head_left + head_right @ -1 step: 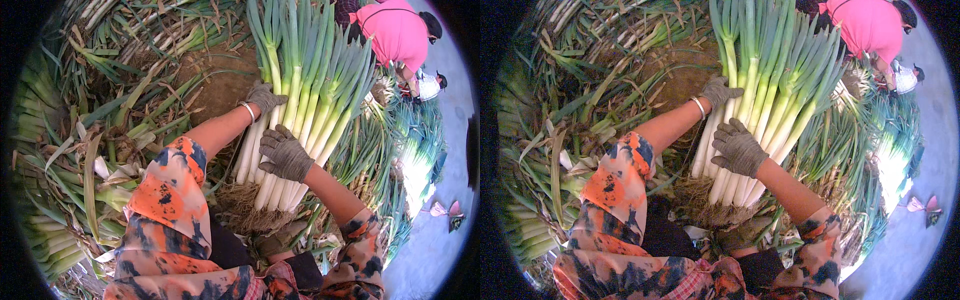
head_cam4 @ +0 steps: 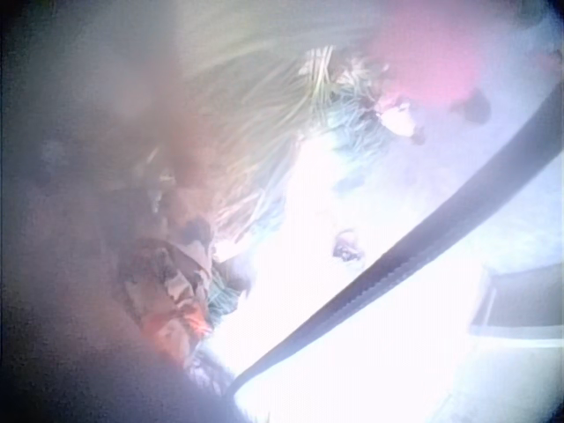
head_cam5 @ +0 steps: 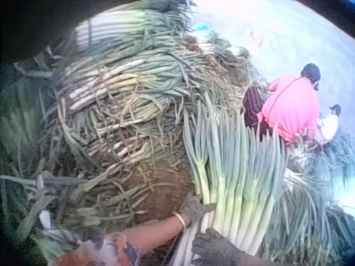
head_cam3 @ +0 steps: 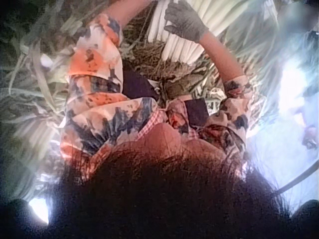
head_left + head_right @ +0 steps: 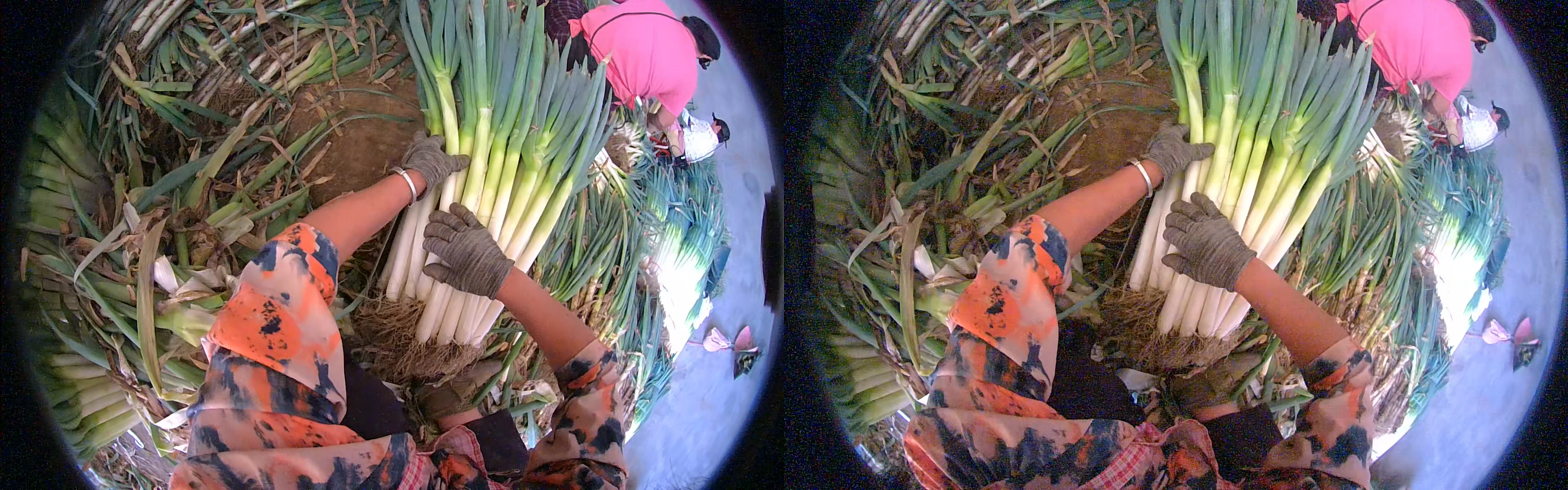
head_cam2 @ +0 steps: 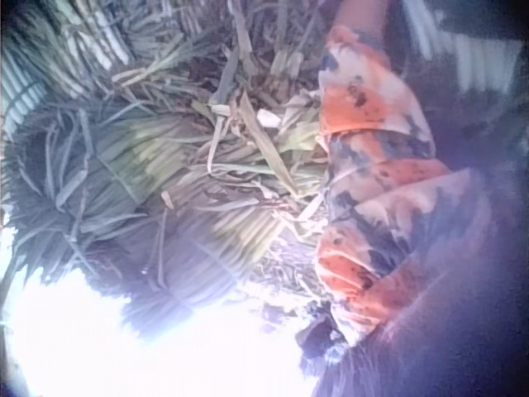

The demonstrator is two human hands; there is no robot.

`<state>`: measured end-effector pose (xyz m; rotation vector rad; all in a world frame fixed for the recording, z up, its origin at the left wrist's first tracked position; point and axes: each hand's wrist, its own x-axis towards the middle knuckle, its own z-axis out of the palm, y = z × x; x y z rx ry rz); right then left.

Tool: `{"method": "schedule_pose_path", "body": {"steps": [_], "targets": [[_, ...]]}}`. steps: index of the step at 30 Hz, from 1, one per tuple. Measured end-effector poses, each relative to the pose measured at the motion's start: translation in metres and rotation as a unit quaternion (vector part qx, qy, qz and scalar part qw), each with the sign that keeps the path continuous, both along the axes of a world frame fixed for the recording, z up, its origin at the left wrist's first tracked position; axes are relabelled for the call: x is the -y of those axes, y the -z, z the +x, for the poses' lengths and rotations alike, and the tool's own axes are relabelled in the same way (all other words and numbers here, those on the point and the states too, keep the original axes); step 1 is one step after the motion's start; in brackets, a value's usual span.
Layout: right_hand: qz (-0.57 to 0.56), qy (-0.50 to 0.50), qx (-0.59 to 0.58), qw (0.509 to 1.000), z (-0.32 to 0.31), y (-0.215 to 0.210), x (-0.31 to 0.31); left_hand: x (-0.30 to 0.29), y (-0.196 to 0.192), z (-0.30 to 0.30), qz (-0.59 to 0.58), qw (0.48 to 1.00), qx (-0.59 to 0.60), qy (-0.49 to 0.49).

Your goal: The person gathers a large bunch of leeks, wraps a green plastic tie around the base of the stalks, and pulls the tie tight to secure the bundle.

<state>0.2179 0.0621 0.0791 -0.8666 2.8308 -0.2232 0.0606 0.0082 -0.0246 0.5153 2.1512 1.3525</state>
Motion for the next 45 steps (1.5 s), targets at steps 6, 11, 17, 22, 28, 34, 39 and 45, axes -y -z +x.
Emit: {"method": "schedule_pose_path", "body": {"steps": [6,11,17,22,28,34,39,45], "targets": [[-0.301,0.337,-0.04,0.891,-0.019,0.004,-0.005,0.002,0.027,-0.009,0.088,0.996,-0.025,-0.009],[-0.024,0.404,-0.136,0.904,-0.052,0.008,0.007,0.001,0.061,-0.025,0.212,0.962,0.172,-0.004],[0.163,0.441,-0.14,0.871,-0.066,0.017,0.017,0.033,0.01,-0.018,0.329,0.883,0.329,0.055],[0.122,0.499,-0.134,0.847,-0.077,0.013,0.016,0.039,0.007,-0.022,0.301,0.895,0.327,0.043],[-0.148,0.523,-0.105,0.833,-0.072,0.007,-0.009,0.042,0.014,-0.021,0.353,0.875,0.33,0.034],[-0.362,0.465,-0.174,0.789,-0.049,0.035,-0.057,0.007,0.012,-0.002,0.032,0.982,-0.135,0.125],[-0.438,0.449,-0.187,0.756,-0.04,0.002,-0.035,0.002,-0.006,0.009,-0.13,0.968,-0.17,0.131],[-0.493,0.429,-0.213,0.726,-0.023,-0.029,-0.028,0.001,-0.013,0.017,-0.091,0.988,-0.112,0.06]]}}
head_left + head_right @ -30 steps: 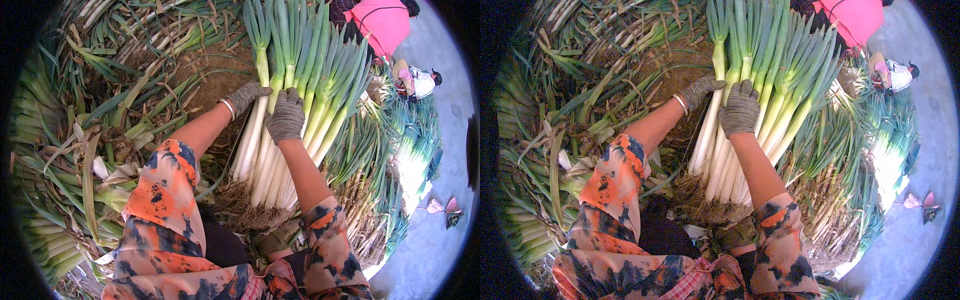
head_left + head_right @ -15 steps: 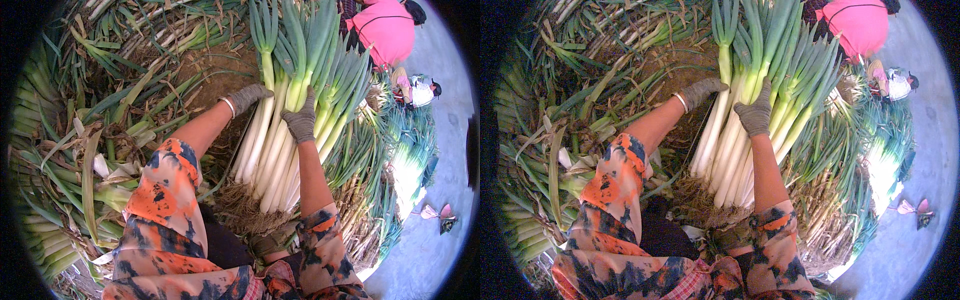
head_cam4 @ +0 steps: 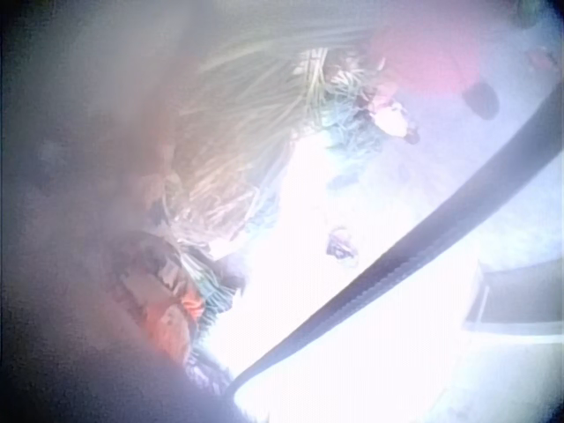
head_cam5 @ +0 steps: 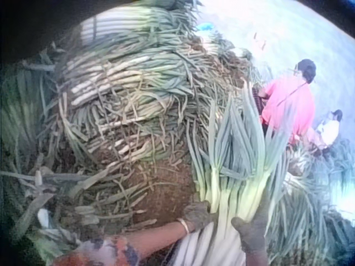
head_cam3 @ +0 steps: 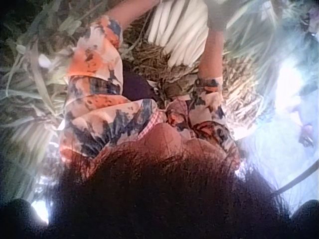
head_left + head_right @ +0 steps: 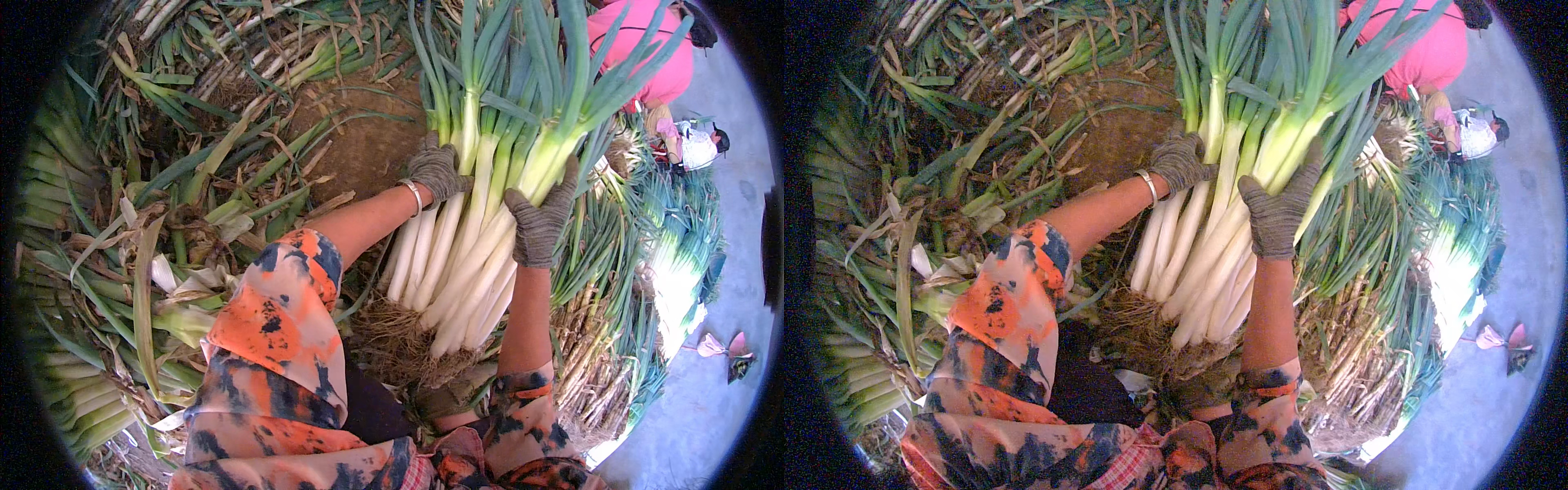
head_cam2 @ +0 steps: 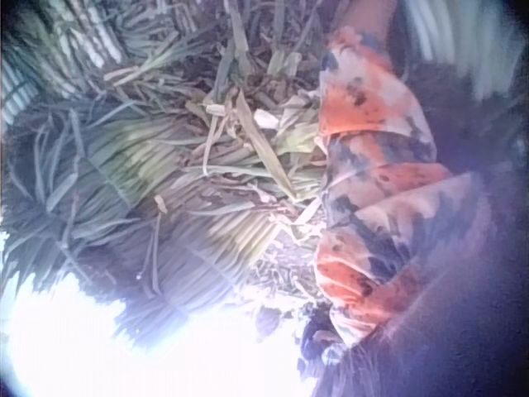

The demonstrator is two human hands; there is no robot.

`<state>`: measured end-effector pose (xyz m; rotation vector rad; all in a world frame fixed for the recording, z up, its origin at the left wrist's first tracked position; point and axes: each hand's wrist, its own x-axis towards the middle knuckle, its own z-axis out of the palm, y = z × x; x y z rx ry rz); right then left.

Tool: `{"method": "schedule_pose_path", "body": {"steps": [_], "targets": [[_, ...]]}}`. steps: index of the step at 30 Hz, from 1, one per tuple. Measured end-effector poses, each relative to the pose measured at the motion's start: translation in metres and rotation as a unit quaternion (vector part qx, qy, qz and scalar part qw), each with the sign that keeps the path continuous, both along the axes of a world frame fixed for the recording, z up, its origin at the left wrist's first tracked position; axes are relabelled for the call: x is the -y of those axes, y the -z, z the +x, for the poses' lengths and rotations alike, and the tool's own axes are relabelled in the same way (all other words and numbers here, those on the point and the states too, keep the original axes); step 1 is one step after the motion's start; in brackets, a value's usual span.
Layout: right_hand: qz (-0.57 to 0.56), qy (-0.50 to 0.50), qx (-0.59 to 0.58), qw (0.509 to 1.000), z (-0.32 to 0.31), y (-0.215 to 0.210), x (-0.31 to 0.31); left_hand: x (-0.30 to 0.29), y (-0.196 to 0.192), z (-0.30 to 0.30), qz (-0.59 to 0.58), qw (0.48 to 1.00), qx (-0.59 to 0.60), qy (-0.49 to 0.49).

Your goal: The person gathers a large bunch of leeks, wraps a green plastic tie around the base of the stalks, and pulls the tie tight to secure the bundle.

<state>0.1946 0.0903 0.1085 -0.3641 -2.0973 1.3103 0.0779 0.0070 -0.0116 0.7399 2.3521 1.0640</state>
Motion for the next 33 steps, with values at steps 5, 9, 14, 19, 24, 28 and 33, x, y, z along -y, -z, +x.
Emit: {"method": "schedule_pose_path", "body": {"steps": [5,9,14,19,24,28,33], "targets": [[-0.035,0.019,-0.054,0.998,0.016,-0.022,0.003,0.0,0.004,0.005,0.066,0.995,-0.032,-0.06],[-0.003,0.04,-0.088,0.995,0.036,-0.046,0.003,-0.005,0.022,0.004,0.13,0.987,-0.045,-0.083],[0.058,0.056,-0.095,0.992,0.054,-0.084,-0.005,-0.002,0.016,0.001,0.077,0.996,-0.041,-0.037],[0.098,0.017,-0.087,0.991,0.049,-0.154,-0.029,0.002,0.01,-0.004,0.053,0.999,-0.003,-0.004],[0.093,-0.06,-0.089,0.99,0.029,-0.27,-0.082,-0.002,0.004,-0.004,0.027,1.0,-0.013,-0.005],[0.186,-0.047,-0.06,0.98,-0.015,-0.31,-0.084,-0.012,0.004,0.002,0.047,0.999,-0.01,0.003],[0.223,-0.101,0.044,0.969,-0.092,-0.215,-0.053,0.009,0.014,-0.01,0.015,0.999,-0.034,-0.021]]}}
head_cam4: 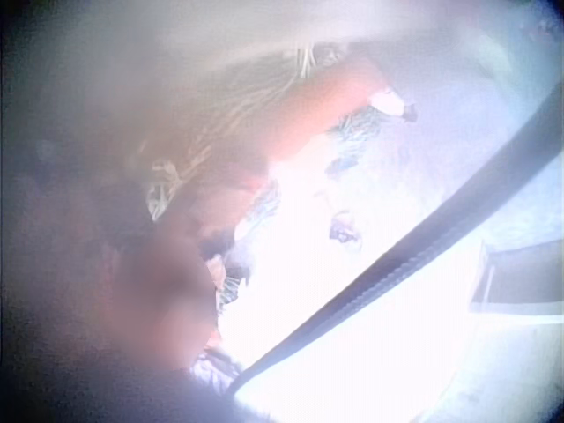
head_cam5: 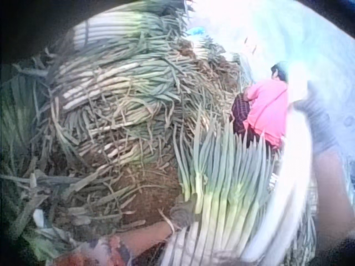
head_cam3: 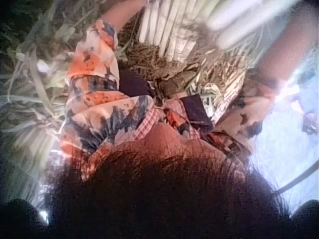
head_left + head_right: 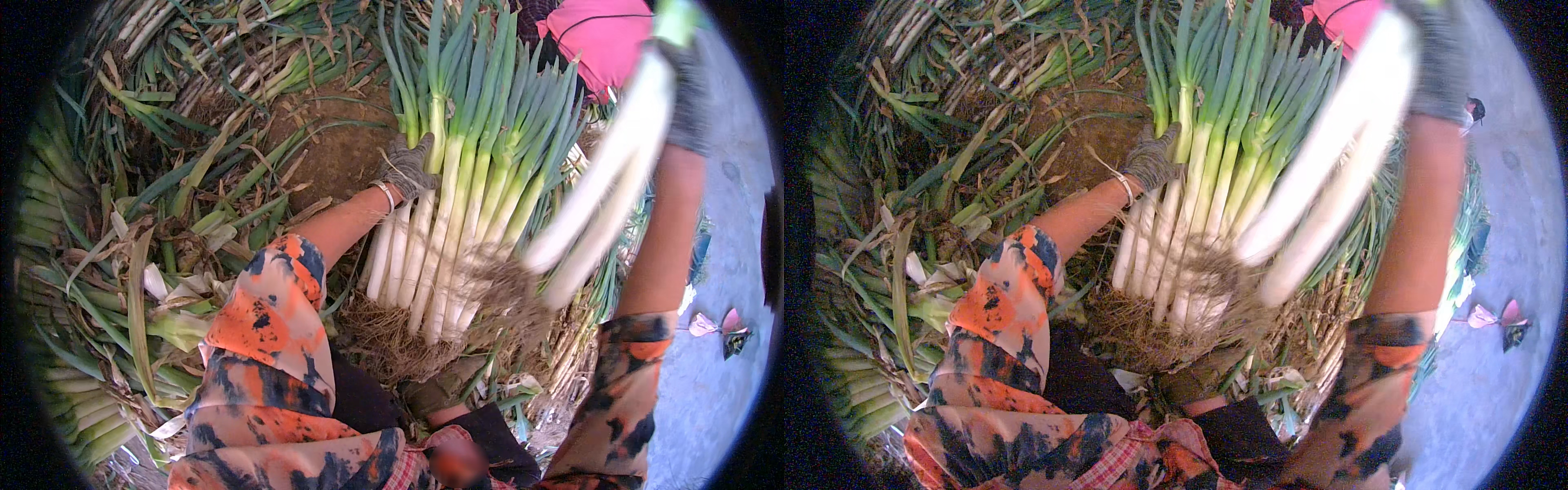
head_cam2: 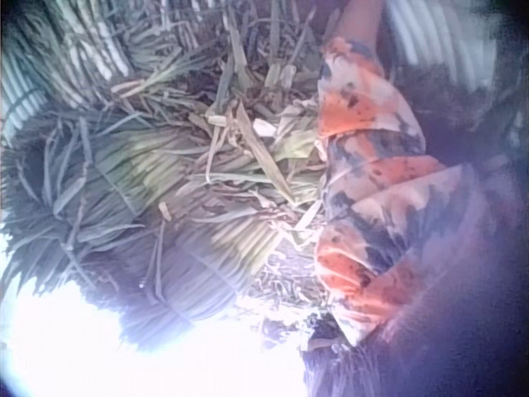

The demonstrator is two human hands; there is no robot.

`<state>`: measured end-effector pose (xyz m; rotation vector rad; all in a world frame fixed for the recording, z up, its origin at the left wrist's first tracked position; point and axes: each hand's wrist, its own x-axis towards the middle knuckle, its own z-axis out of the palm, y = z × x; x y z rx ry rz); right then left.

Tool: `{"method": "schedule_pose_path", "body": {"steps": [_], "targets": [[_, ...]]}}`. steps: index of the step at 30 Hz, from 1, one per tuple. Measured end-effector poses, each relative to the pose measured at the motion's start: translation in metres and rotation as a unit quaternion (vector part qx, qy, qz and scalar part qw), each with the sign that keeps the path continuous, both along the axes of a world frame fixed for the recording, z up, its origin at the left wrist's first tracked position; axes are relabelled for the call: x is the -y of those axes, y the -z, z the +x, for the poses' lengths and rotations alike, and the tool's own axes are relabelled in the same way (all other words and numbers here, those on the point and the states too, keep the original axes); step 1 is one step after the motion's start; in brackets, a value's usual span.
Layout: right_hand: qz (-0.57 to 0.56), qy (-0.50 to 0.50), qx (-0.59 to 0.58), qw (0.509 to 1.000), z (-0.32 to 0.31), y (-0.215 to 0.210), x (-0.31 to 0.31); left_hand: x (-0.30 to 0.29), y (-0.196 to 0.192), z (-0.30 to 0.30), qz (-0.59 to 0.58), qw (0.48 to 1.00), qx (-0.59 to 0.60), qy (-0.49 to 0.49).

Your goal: The person gathers a large bunch of leeks, wraps a green plastic tie around the base of the stalks, and pulls the tie tight to secure the bundle.

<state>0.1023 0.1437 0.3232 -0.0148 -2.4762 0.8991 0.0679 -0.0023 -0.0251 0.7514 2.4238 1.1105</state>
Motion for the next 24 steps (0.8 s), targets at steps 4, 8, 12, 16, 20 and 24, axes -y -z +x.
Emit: {"method": "schedule_pose_path", "body": {"steps": [4,8,12,16,20,24], "targets": [[0.003,0.015,0.185,0.983,-0.001,0.125,0.039,-0.006,-0.007,0.006,-0.002,1.0,0.002,0.019],[-0.007,0.099,0.295,0.95,0.024,0.237,0.064,-0.026,0.042,-0.004,0.255,0.964,0.057,-0.052],[-0.034,0.129,0.224,0.965,0.023,0.277,0.061,-0.018,0.045,-0.018,0.158,0.984,-0.045,0.069],[-0.1,0.145,0.253,0.951,0.024,0.272,0.072,0.014,0.028,-0.03,0.394,0.868,0.29,0.078],[-0.149,0.11,0.13,0.974,0.034,0.306,0.034,0.002,0.027,-0.028,0.417,0.813,0.406,0.008],[-0.171,0.154,0.131,0.964,0.041,0.275,0.037,0.004,0.02,-0.025,0.341,0.89,0.302,-0.036]]}}
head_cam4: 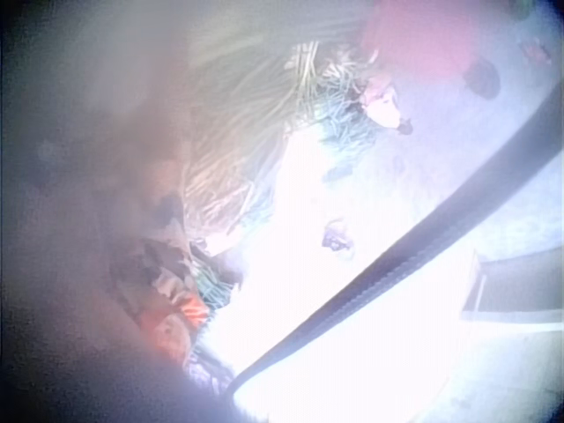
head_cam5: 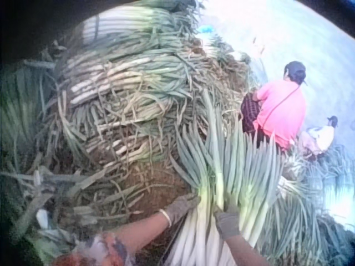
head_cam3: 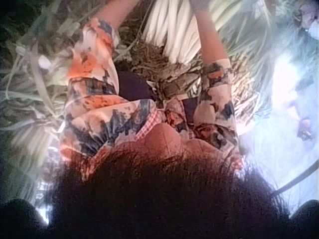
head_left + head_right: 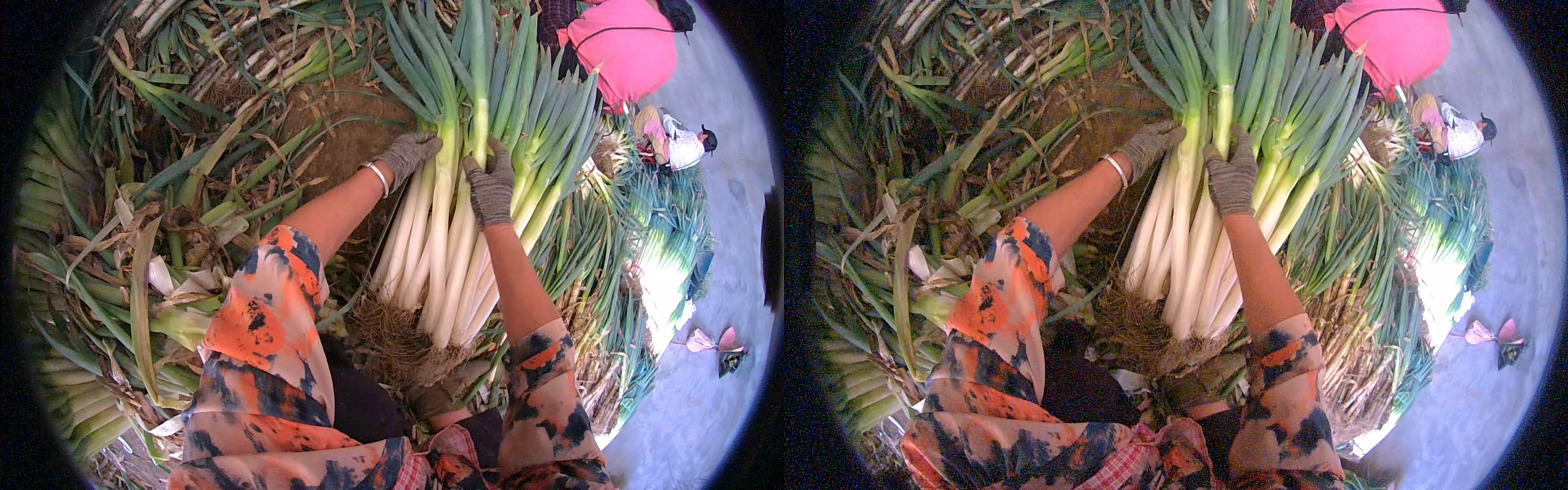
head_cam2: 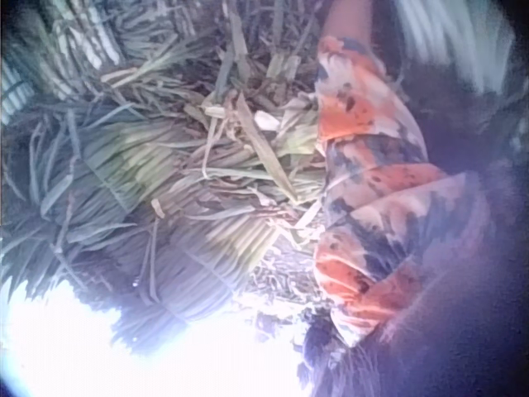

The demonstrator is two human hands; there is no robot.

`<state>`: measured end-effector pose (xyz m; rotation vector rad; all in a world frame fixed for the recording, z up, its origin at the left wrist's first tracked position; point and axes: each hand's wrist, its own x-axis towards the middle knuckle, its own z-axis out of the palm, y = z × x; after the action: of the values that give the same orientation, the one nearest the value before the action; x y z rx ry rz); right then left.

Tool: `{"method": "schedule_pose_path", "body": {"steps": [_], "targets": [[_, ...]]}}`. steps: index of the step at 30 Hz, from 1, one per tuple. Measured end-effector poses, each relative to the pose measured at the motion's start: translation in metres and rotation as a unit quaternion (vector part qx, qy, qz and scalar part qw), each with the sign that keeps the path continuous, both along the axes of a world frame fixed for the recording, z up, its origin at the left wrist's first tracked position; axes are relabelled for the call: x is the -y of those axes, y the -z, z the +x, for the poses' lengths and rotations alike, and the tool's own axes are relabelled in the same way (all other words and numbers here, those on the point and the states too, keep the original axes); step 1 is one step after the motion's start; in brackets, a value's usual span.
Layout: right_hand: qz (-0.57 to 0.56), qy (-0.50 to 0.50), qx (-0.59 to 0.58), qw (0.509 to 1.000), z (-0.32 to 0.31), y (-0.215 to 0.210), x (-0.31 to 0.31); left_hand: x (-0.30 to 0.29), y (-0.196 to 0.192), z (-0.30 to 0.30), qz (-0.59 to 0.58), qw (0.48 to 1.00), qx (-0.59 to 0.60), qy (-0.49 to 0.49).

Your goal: The person gathers a large bunch of leeks, wraps a green plastic tie around the base of the stalks, and pulls the tie tight to secure the bundle.

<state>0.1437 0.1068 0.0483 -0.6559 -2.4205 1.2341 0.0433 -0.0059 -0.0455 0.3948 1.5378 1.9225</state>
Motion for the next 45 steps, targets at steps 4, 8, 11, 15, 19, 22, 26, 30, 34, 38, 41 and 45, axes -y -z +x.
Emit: {"method": "schedule_pose_path", "body": {"steps": [4,8,11,15,19,22,26,30,34,38,41,45], "targets": [[0.577,-0.072,0.011,0.813,-0.006,-0.025,0.011,0.004,0.014,-0.008,0.021,1.0,0.007,0.004],[0.429,-0.155,0.135,0.88,-0.019,-0.033,0.019,-0.009,-0.003,-0.004,-0.049,0.998,-0.039,0.006],[0.45,-0.164,0.241,0.844,-0.048,-0.038,0.018,-0.009,0.001,-0.009,-0.047,0.999,-0.002,0.005],[0.391,-0.137,0.372,0.83,-0.07,-0.041,0.016,-0.008,0.005,-0.008,0.032,0.998,0.049,0.035],[0.383,-0.103,0.39,0.831,-0.068,-0.033,0.043,0.005,0.024,-0.016,0.07,0.996,0.028,0.052],[0.337,-0.099,0.31,0.883,-0.059,-0.018,-0.009,-0.008,0.007,-0.009,0.111,0.982,0.145,0.052],[-0.035,-0.072,0.311,0.947,-0.065,-0.033,-0.006,0.005,-0.014,-0.012,0.111,0.949,0.297,-0.007],[0.139,-0.054,0.283,0.948,-0.089,-0.015,-0.01,-0.011,0.01,-0.023,0.031,0.999,0.027,0.022],[0.251,-0.04,0.291,0.922,-0.093,-0.013,-0.006,-0.012,0.013,-0.017,0.037,0.998,0.036,0.024],[0.048,0.039,0.12,0.991,-0.071,0.005,-0.028,-0.011,-0.029,-0.002,0.101,0.97,0.219,-0.028],[-0.228,0.044,-0.011,0.973,-0.033,-0.029,0.018,0.004,-0.048,-0.003,0.128,0.963,0.238,-0.014],[-0.411,0.054,-0.098,0.905,0.032,-0.065,0.023,-0.006,-0.018,-0.013,0.082,0.978,0.19,0.016]]}}
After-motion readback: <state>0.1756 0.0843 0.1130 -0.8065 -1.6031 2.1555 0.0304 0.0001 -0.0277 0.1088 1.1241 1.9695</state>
